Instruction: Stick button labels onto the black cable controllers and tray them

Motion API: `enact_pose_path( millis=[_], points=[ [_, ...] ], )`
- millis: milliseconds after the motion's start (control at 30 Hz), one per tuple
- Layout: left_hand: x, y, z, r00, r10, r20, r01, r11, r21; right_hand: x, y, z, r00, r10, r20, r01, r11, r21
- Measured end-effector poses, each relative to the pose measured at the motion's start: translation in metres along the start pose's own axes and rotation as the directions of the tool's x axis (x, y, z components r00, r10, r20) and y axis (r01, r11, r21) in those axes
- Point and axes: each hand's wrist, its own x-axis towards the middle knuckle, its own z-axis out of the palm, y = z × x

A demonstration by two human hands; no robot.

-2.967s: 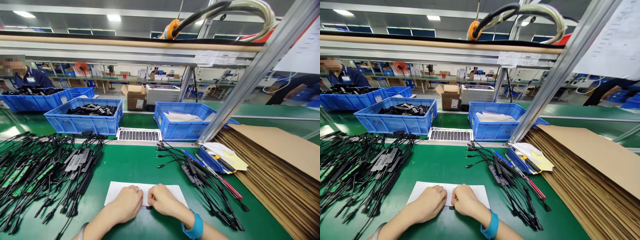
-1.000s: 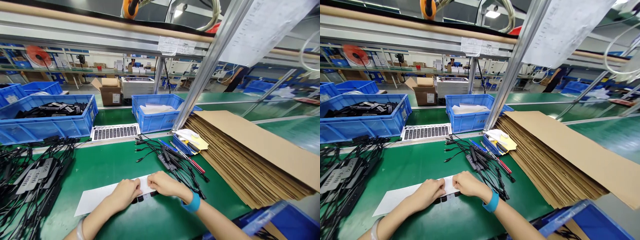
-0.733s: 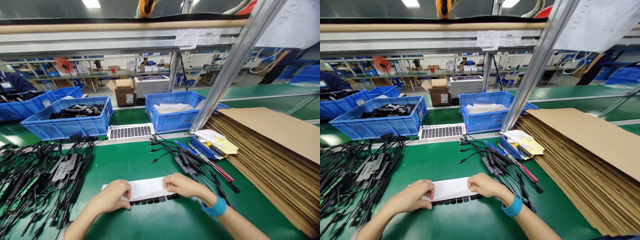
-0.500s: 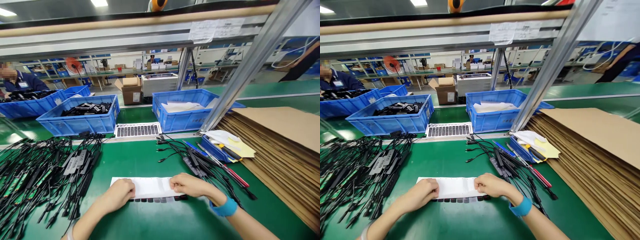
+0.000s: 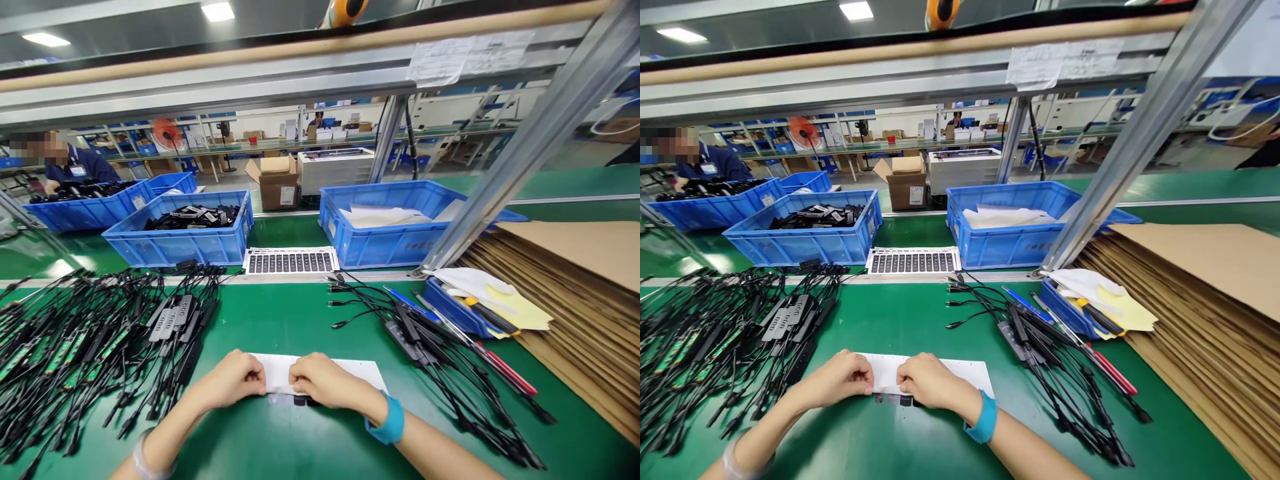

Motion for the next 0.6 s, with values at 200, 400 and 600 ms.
enact_pose_path(
  millis=[200,400,600],
  points=[
    [-0.008,-0.010,0.019,0.987,-0.100,-0.128,0.114,0.987,0.111,0.004,0.006,-0.003,0.999,0.014,0.030,-0.015,1.000,0.013],
    [-0.019,-0.028,0.009,0.996,0.035,-0.080,-0.035,0.999,0.001,0.008,0.007,-0.005,0.999,0.006,0.051,-0.007,1.000,0.025],
    [-0.025,-0.045,0.005,0.989,0.029,-0.144,-0.031,0.999,-0.009,0.008,0.010,-0.005,0.998,-0.018,0.062,0.015,0.999,0.046]
  ],
)
